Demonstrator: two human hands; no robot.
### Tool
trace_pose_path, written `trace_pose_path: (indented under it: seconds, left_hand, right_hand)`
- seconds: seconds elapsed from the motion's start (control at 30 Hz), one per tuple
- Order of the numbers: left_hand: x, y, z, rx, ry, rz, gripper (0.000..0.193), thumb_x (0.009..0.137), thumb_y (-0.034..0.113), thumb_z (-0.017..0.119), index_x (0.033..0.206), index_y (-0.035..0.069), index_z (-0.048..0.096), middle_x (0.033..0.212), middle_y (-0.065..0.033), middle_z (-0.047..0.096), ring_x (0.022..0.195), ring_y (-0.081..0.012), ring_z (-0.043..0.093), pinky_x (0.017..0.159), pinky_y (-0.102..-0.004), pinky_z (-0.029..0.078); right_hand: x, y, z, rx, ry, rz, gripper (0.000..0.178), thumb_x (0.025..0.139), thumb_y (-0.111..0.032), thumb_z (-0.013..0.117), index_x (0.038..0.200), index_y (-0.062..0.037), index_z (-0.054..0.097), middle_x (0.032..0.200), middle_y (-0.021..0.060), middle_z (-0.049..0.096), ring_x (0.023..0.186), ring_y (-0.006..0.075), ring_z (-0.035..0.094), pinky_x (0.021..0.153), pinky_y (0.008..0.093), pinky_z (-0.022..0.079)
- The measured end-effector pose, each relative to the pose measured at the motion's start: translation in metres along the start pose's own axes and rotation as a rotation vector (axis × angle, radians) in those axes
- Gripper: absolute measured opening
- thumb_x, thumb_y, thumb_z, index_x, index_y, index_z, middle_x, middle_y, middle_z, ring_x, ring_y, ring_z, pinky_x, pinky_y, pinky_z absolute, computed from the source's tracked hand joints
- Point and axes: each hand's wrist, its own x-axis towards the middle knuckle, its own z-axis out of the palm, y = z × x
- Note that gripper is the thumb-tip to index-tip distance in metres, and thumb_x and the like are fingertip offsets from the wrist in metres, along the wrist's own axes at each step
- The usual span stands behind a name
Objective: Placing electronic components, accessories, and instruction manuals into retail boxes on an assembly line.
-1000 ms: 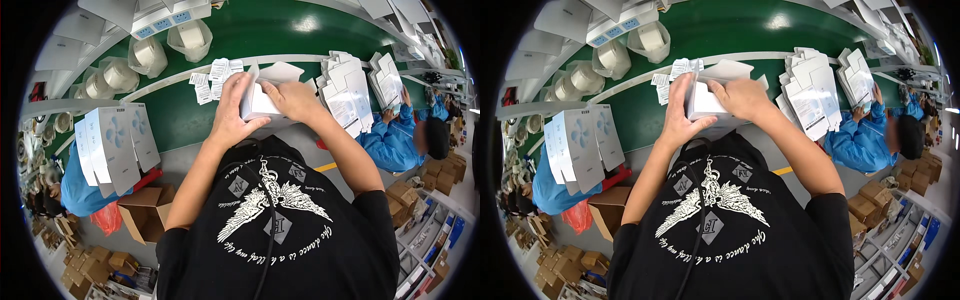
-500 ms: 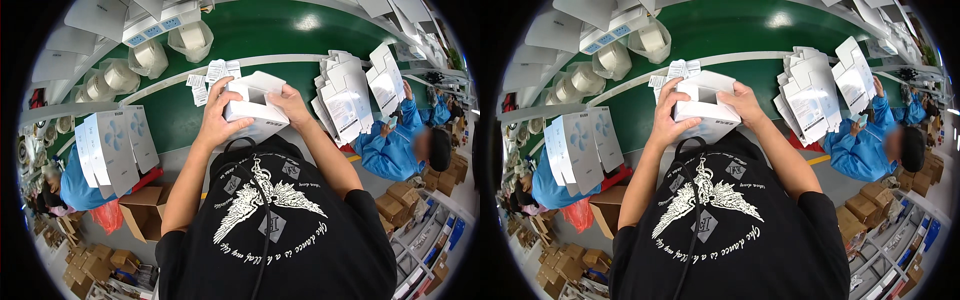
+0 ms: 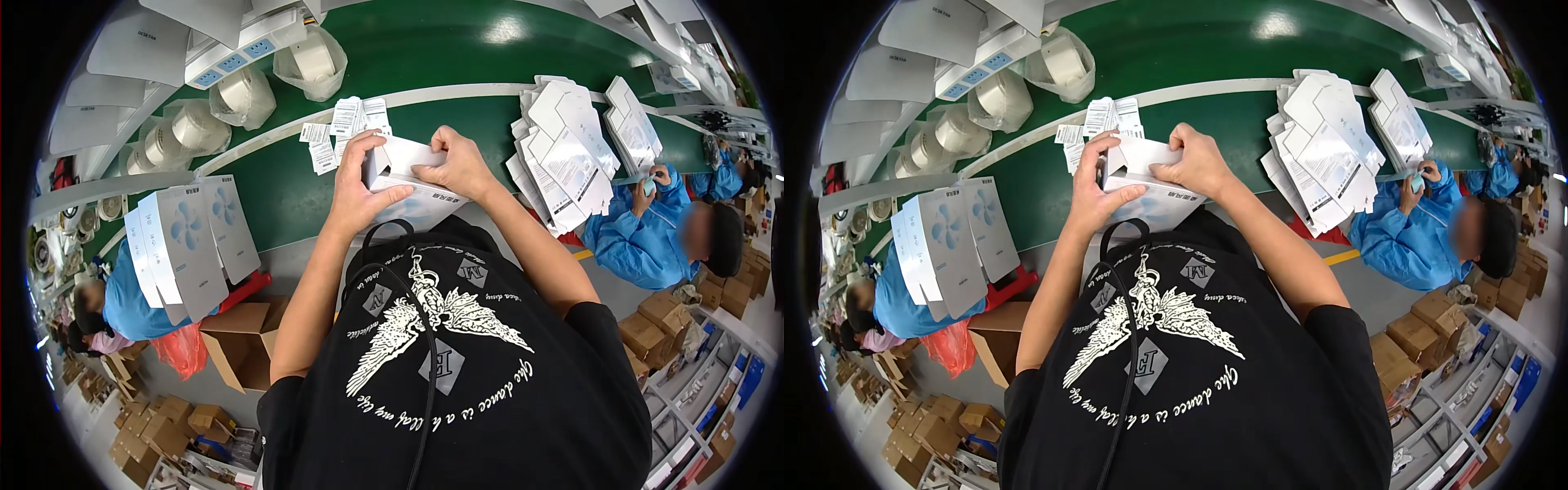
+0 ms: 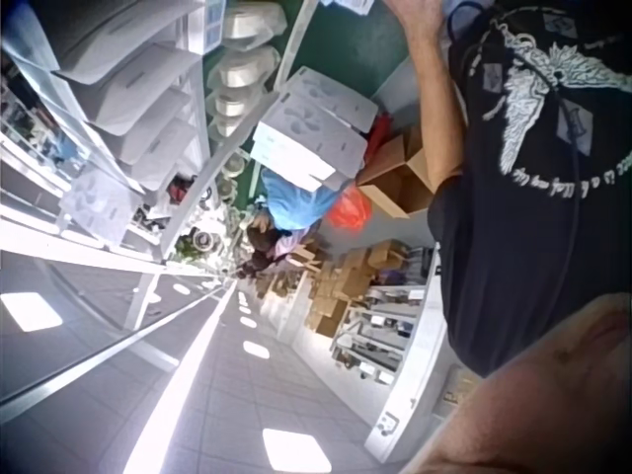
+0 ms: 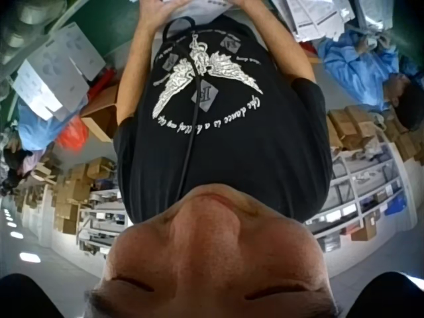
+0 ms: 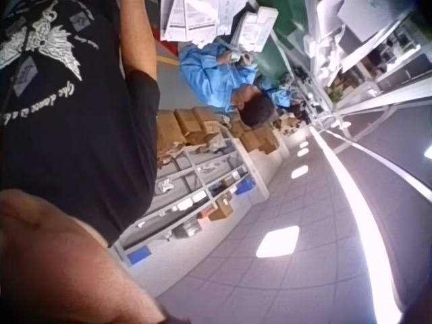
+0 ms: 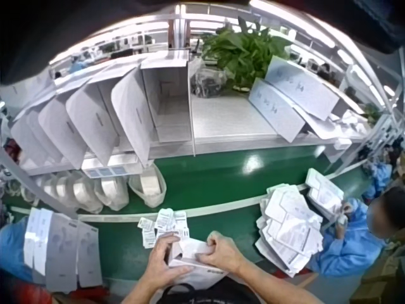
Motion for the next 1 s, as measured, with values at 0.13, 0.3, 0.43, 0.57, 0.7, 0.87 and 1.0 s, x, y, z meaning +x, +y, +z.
trace_pose_path:
  seconds: [0.13,0.3,0.43,0.57,0.7,0.87,1.0]
  left_hand:
    - [-0.003,-0.012,-0.001,-0.063,-0.068,-0.041,0.11,0.066,0.034,0.1,0.155,0.004,0.042,0.158,-0.0223,0.047,0.146,-0.0377,0.048,0.12,-0.0449,0.039]
    - [-0.012,-0.031,-0.007,0.015,-0.088,-0.212,0.123,0.067,0.034,0.098,0.164,0.0,0.031,0.161,-0.0242,0.042,0.151,-0.0384,0.041,0.126,-0.0447,0.033]
    - [0.04,0.056,-0.012,0.181,-0.072,0.112,0.118,0.068,0.035,0.096,0.162,0.0,0.034,0.161,-0.024,0.043,0.147,-0.0388,0.046,0.122,-0.046,0.038]
    - [0.106,0.22,-0.001,0.41,0.011,0.587,0.107,0.069,0.037,0.095,0.157,0.003,0.043,0.144,-0.0234,0.058,0.128,-0.0415,0.06,0.107,-0.0487,0.049]
    - [0.154,0.322,0.006,0.873,0.288,0.525,0.089,0.079,0.042,0.09,0.152,0.004,0.055,0.124,-0.0256,0.069,0.117,-0.0321,0.069,0.095,-0.0388,0.056]
    - [0.246,0.386,0.04,1.279,0.39,0.083,0.073,0.085,0.056,0.07,0.12,-0.008,0.074,0.14,-0.0326,0.064,0.128,-0.0402,0.065,0.107,-0.0424,0.052]
    - [0.332,0.37,0.01,1.609,0.204,0.013,0.072,0.082,0.056,0.068,0.119,-0.006,0.075,0.129,-0.0307,0.071,0.118,-0.0418,0.07,0.102,-0.0448,0.054]
  right_hand:
    - [0.01,0.027,-0.013,0.395,-0.055,0.009,0.034,0.092,-0.029,0.086,0.099,-0.0053,0.061,0.097,0.0012,0.067,0.089,0.0135,0.062,0.082,0.0309,0.052]
    - [0.003,0.077,-0.04,0.688,0.302,-0.059,0.024,0.1,-0.022,0.078,0.109,-0.001,0.068,0.102,0.0031,0.072,0.091,0.0105,0.066,0.084,0.0287,0.054]
    - [-0.028,0.156,-0.053,0.531,0.567,0.217,0.016,0.101,-0.015,0.07,0.102,0.001,0.071,0.097,0.0033,0.075,0.082,0.009,0.064,0.074,0.0242,0.049]
    - [-0.058,0.203,-0.053,0.549,0.614,0.366,0.015,0.095,-0.013,0.071,0.093,0.0024,0.073,0.085,0.0056,0.074,0.076,0.0103,0.064,0.069,0.0264,0.049]
    - [-0.08,0.234,-0.055,0.424,0.653,0.353,0.018,0.092,-0.016,0.072,0.091,0.002,0.073,0.077,0.0077,0.073,0.072,0.0146,0.068,0.071,0.028,0.052]
    - [-0.092,0.239,-0.074,-0.048,0.812,0.307,0.02,0.088,-0.015,0.076,0.101,-0.0007,0.073,0.101,0.0164,0.076,0.095,0.0268,0.071,0.086,0.0378,0.055]
    - [-0.076,0.242,-0.118,-0.575,0.77,0.196,0.068,0.079,-0.031,0.087,0.138,-0.0085,0.062,0.15,0.0234,0.055,0.138,0.043,0.05,0.108,0.0551,0.046]
